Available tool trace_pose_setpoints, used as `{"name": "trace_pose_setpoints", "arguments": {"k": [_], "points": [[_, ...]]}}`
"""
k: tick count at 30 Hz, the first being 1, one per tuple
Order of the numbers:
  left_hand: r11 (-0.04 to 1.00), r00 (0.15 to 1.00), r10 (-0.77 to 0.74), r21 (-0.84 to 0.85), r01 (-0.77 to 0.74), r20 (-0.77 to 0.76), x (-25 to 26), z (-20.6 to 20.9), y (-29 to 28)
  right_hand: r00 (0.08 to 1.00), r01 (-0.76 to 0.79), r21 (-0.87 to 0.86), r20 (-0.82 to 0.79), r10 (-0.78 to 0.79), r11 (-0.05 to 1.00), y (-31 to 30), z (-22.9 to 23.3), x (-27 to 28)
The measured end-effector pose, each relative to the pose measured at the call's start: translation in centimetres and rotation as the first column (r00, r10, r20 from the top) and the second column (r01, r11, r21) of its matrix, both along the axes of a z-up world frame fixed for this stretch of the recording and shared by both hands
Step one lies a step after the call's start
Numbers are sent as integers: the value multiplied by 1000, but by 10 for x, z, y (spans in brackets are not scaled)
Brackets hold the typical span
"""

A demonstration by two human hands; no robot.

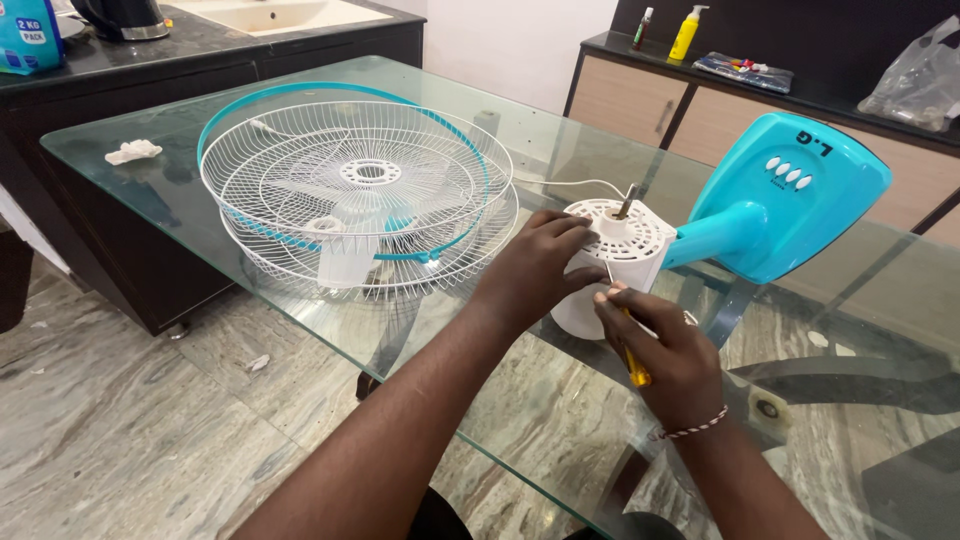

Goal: The person disassembles a small electric fan on a glass table. They use a screwdriver to remove screws from the front grille, motor housing, and rear control panel, then separate the plastic covers to expose the internal motor and wiring.

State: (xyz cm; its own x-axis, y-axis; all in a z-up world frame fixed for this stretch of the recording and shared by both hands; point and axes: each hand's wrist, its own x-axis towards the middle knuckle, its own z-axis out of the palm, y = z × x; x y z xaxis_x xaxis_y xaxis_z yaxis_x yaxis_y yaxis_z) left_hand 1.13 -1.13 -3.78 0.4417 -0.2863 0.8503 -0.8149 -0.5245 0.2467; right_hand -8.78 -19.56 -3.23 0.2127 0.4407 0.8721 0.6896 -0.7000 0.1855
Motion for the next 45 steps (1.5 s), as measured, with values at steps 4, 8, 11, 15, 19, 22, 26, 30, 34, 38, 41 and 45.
{"name": "trace_pose_setpoints", "arguments": {"k": [4, 8, 11, 15, 19, 22, 26, 30, 34, 38, 41, 45], "points": [[998, 1000, 18, 55, -16, -21, 4, 4, 2, 998, 60, -174, 13, -58, 983, -8, 9, 5], [999, 1000, -1, 39, 1, -13, 6, 5, 4, 998, 67, -236, 27, -63, 969, -8, 16, 8], [999, 1000, 8, 50, -7, -7, 9, 7, 5, 997, 69, -268, 46, -59, 961, -6, 21, 11], [996, 999, 28, 80, -26, -20, 10, 10, 6, 994, 107, -331, 64, -91, 938, -8, 26, 16], [994, 1000, 20, 112, -19, -9, 8, 13, 7, 997, 38, -381, 78, -9, 924, -15, 29, 25], [997, 1000, 0, 79, 0, 9, 3, 14, 7, 994, -24, -460, 83, 70, 887, -21, 31, 32], [1000, 988, -11, 8, 12, -153, -2, 14, 8, 990, -116, -439, 20, 139, 891, -27, 34, 35], [933, 936, -220, -338, 121, -273, 1, 6, 3, 964, -217, -200, -196, 178, 955, -31, 31, 35], [863, 882, -280, -501, 59, -379, 10, -12, 0, 846, -273, 373, -346, 406, 887, -35, 29, 40], [758, 553, -520, -651, -53, -651, 36, -14, -2, 841, -85, 770, -285, 460, 633, -40, 50, 68], [730, 339, -620, -678, -81, -708, 58, -2, 1, 753, 330, 572, -639, 155, 751, -49, 76, 96], [841, 139, -502, -520, -151, -853, 87, 26, -6, 131, 613, 153, -987, 91, 775, -47, 83, 120]]}}
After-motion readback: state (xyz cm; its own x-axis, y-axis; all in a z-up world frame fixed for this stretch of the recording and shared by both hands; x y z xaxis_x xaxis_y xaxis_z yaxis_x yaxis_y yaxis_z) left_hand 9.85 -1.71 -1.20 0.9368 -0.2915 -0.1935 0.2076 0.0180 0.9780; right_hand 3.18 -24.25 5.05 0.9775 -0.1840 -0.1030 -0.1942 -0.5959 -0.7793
